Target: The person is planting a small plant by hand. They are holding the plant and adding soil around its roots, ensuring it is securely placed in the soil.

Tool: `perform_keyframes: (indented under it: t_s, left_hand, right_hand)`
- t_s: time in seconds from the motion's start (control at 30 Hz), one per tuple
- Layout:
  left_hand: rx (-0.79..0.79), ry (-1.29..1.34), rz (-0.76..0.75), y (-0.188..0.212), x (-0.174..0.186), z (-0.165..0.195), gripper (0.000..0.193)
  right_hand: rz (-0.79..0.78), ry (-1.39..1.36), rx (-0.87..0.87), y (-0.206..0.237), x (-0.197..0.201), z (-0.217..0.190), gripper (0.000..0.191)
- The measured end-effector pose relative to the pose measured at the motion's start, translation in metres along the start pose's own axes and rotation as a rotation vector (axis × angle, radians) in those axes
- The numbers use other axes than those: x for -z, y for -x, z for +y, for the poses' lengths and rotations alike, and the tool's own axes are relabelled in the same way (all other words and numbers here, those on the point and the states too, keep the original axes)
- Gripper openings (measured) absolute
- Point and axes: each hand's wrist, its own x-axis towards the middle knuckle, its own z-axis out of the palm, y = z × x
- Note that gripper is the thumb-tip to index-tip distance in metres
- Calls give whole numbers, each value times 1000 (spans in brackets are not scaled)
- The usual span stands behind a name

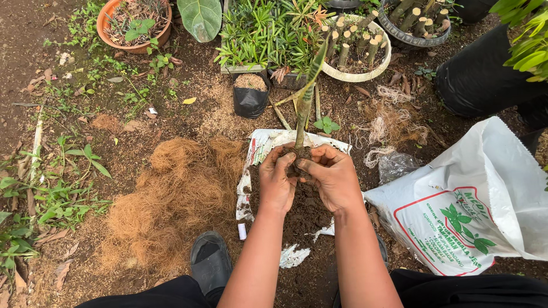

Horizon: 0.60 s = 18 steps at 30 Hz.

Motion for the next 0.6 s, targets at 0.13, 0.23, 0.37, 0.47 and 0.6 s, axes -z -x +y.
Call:
perform_keyframes:
  t_s: [0.13, 0.23, 0.37, 0.47, 0.6]
  left_hand:
    - [2, 22, -84, 2, 2, 7, 23]
    - [14, 40, -114, 4, 0, 11, 25]
    - [72, -7, -117, 8, -1, 15, 27]
    - [82, -23, -184, 10, 0, 16, 28]
    - [130, 38, -268, 12, 3, 15, 26]
  right_hand:
    - [-76, -111, -49, -5, 12, -1, 19]
    - [-121, -162, -140, -7, 22, -2, 17]
    - [-246, -211, -157, -8, 35, -3, 18]
    - [-298, -185, -194, -7, 44, -6, 20]
    - [-346, -121, -241, -7, 58, -10, 24]
